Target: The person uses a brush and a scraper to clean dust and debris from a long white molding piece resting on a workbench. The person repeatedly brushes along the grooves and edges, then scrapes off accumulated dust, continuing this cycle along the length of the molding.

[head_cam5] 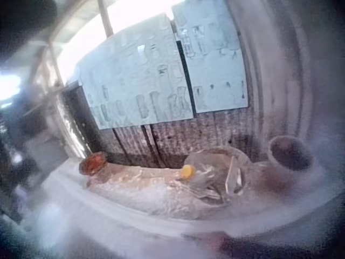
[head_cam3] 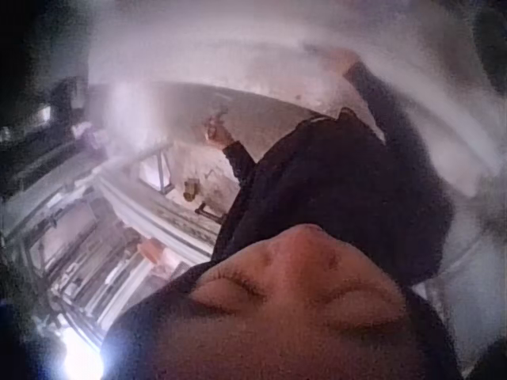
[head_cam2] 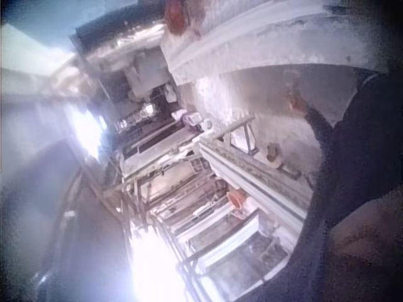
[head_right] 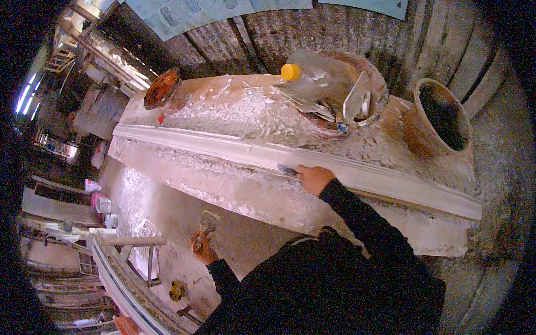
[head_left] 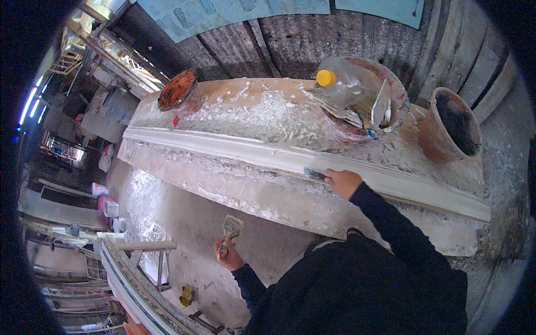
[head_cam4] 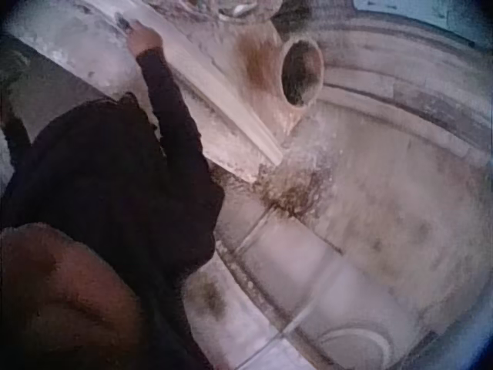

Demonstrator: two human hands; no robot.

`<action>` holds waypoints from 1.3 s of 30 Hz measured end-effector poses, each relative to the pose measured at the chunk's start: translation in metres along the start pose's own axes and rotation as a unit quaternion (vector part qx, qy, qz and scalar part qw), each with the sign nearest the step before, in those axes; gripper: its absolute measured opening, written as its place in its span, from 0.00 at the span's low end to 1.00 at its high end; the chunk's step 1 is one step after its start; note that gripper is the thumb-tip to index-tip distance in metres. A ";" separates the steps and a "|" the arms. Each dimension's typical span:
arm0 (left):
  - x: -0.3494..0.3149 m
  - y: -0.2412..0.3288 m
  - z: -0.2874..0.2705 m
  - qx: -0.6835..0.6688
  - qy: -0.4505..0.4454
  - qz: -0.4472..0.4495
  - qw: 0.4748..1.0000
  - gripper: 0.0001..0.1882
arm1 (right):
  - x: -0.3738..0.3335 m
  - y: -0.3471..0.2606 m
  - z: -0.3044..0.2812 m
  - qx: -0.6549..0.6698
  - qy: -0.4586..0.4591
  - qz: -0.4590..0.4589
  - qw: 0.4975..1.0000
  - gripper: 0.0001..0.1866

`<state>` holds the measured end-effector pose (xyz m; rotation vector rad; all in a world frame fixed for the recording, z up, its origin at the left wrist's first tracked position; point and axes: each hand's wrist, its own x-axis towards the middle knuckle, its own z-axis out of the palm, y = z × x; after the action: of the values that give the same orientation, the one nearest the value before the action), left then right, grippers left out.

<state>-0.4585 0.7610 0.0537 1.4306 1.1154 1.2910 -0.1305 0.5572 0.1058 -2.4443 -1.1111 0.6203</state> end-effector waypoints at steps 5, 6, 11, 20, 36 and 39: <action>-0.010 0.013 0.009 0.014 0.017 0.003 1.000 0.08 | 0.058 -0.050 0.030 0.017 0.027 -0.060 0.998 0.13; -0.011 0.018 0.013 0.011 0.003 0.011 1.000 0.08 | 0.064 -0.055 0.027 0.011 0.020 -0.062 0.998 0.13; -0.014 0.023 0.017 0.059 -0.023 0.031 0.998 0.07 | 0.039 -0.017 -0.001 0.000 -0.013 -0.094 0.995 0.13; -0.015 0.029 0.030 0.026 -0.026 -0.007 0.999 0.08 | -0.082 0.066 -0.034 -0.073 -0.058 0.055 0.994 0.14; -0.059 0.049 0.092 0.011 -0.184 0.069 0.980 0.07 | 0.112 -0.096 0.049 0.008 -0.002 -0.068 0.998 0.16; -0.082 0.066 0.105 -0.015 -0.247 0.017 0.969 0.07 | 0.094 -0.079 0.031 0.071 0.011 -0.072 0.995 0.15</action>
<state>-0.3549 0.6633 0.0945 1.6354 0.7338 0.8942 -0.1389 0.6834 0.0982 -2.2227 -1.1801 0.6043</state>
